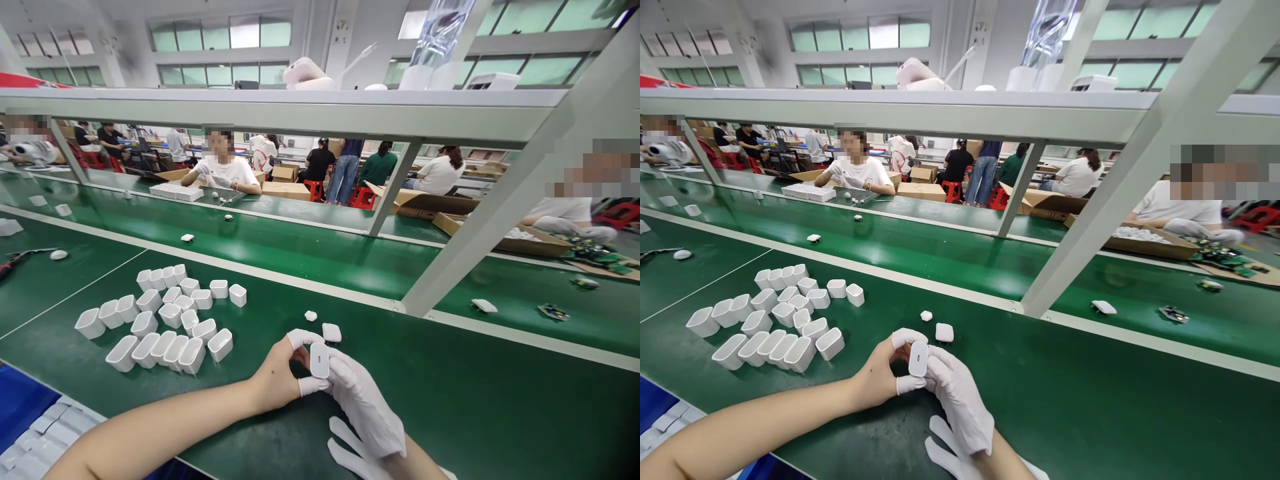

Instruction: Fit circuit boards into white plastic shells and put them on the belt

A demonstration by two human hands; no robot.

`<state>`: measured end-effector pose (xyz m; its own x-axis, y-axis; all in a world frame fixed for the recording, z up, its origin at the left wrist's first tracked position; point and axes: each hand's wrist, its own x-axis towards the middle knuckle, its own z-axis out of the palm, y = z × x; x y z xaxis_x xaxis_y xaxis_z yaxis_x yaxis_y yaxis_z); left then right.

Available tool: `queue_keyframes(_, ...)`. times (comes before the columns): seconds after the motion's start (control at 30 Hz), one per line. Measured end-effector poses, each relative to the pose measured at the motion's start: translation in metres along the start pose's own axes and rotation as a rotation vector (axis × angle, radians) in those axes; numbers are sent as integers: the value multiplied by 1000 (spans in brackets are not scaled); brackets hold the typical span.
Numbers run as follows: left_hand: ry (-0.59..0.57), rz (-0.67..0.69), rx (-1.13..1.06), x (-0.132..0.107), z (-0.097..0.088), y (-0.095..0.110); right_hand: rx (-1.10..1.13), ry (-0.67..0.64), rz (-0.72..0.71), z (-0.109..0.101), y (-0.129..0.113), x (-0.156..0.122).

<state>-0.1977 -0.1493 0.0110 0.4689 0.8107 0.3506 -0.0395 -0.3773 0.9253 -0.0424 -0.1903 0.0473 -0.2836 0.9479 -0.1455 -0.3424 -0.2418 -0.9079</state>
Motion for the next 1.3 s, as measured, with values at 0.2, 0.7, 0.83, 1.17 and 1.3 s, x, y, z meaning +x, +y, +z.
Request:
queue_keyframes(0.2,4,2,-8,3,-2,-4,-114,37,-52,-6,9,3)
queue_keyframes(0.7,-64,-139,-87,9,-6,-2,-841,367,-335,-14,18,2)
queue_keyframes(0.83,-131,10,-21,11,-12,4,-987,355,-439,-13,20,-2)
queue_keyframes(1.17,-145,165,175,11,-22,10,-1004,178,-461,-13,13,-8)
queue_keyframes(1.3,-113,54,72,8,-17,15,-893,174,-330,-5,9,-11)
